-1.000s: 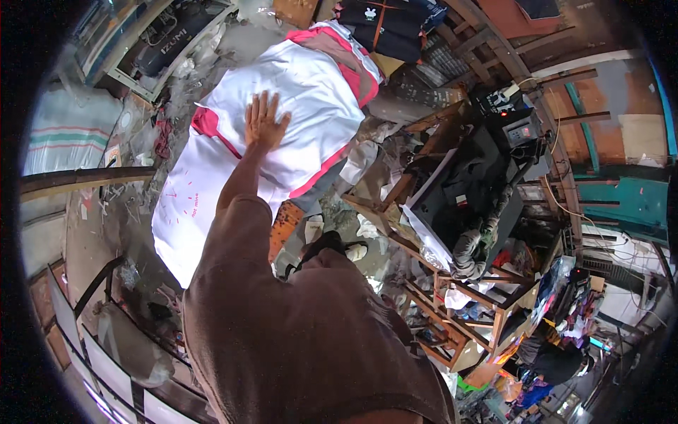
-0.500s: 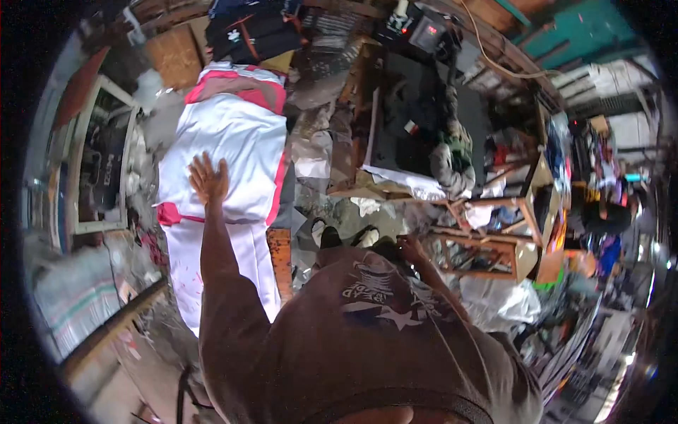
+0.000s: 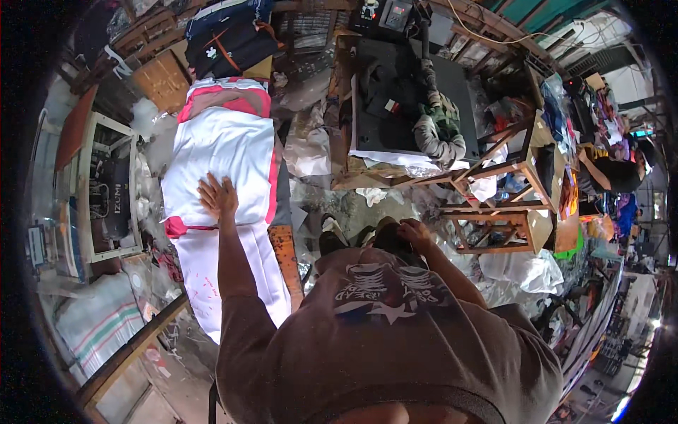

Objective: Using a heat press machine to transfer designs onto white t-shirts.

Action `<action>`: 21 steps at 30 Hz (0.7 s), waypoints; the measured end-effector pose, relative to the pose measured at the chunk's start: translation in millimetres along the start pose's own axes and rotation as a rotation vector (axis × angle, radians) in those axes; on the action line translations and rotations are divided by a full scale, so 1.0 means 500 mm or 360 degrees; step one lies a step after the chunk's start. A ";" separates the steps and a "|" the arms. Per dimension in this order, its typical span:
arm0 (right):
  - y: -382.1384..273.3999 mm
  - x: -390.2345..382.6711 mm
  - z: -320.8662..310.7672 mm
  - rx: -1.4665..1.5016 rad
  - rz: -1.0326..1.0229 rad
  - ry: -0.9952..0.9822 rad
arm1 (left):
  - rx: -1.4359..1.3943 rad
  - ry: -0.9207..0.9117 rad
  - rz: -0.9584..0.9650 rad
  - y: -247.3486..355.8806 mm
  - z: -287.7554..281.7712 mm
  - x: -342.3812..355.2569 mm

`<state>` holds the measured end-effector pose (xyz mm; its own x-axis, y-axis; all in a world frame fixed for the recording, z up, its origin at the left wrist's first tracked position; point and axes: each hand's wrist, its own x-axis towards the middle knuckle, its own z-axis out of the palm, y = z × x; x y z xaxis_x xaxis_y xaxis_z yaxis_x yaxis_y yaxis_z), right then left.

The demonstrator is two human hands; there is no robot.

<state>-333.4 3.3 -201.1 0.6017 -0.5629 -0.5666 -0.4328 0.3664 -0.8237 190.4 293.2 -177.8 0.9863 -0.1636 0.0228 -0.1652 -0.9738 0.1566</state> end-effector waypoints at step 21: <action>0.001 0.037 -0.029 0.0392 -0.0067 0.0043 | -0.0058 0.0175 0.0090 0.024 0.009 -0.096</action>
<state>-332.1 -17.5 -211.7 0.5963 -0.5996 -0.5338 -0.2291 0.5102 -0.8290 141.1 288.5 -181.5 0.9701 -0.1976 0.1407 -0.2221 -0.9568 0.1876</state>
